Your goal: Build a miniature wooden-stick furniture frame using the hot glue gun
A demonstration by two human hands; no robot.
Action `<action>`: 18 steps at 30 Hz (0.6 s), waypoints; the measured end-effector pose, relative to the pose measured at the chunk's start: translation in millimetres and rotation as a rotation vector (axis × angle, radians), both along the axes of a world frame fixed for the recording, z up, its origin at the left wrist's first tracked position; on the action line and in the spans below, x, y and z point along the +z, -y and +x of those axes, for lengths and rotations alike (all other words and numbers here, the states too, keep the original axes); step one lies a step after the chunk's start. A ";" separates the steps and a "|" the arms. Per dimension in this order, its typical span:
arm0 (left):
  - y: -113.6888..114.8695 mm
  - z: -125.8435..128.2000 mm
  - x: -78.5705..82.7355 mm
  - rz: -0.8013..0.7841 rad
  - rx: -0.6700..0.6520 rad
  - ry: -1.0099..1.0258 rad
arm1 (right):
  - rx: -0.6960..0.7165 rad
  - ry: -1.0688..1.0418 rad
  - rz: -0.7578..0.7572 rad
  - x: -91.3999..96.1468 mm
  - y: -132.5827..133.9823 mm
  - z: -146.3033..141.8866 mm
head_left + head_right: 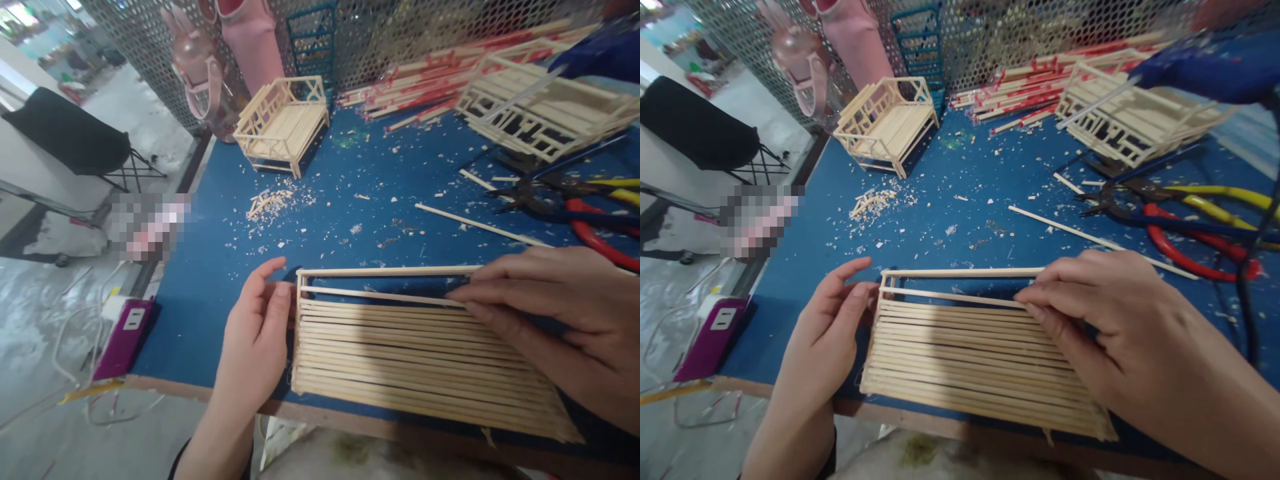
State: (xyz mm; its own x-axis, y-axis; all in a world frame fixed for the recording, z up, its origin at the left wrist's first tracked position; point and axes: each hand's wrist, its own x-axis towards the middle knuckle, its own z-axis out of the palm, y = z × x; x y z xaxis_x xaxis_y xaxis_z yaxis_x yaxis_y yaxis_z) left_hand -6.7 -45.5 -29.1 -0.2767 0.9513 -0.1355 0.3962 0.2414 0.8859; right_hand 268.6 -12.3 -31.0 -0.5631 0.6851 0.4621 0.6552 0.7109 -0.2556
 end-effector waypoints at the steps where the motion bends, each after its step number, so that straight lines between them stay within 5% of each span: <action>1: -0.2 0.1 0.1 0.001 -0.001 0.013 | -0.002 -0.003 -0.008 -0.7 0.3 0.4; 9: 0.3 4.7 -0.5 0.060 -0.017 -0.052 | 0.030 -0.007 -0.047 -2.5 0.2 1.3; 13: 2.5 3.4 10.0 0.274 0.027 -0.360 | 0.030 -0.030 -0.058 -0.3 -1.8 -0.2; 15: -0.8 4.1 22.5 0.373 -0.123 -0.531 | 0.038 -0.041 -0.075 2.1 -2.4 -1.0; 18: -15.1 12.9 39.5 0.394 -0.597 -0.659 | 0.046 -0.055 -0.115 6.2 -1.6 -2.4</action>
State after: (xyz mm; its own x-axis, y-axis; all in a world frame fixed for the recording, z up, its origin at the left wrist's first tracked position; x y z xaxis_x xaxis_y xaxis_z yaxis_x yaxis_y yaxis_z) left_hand 6.2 -30.4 10.4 0.3603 0.9035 0.2322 0.8025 -0.4271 0.4166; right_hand 266.1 -10.8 -24.7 -0.5709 0.7096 0.4130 0.6056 0.7036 -0.3718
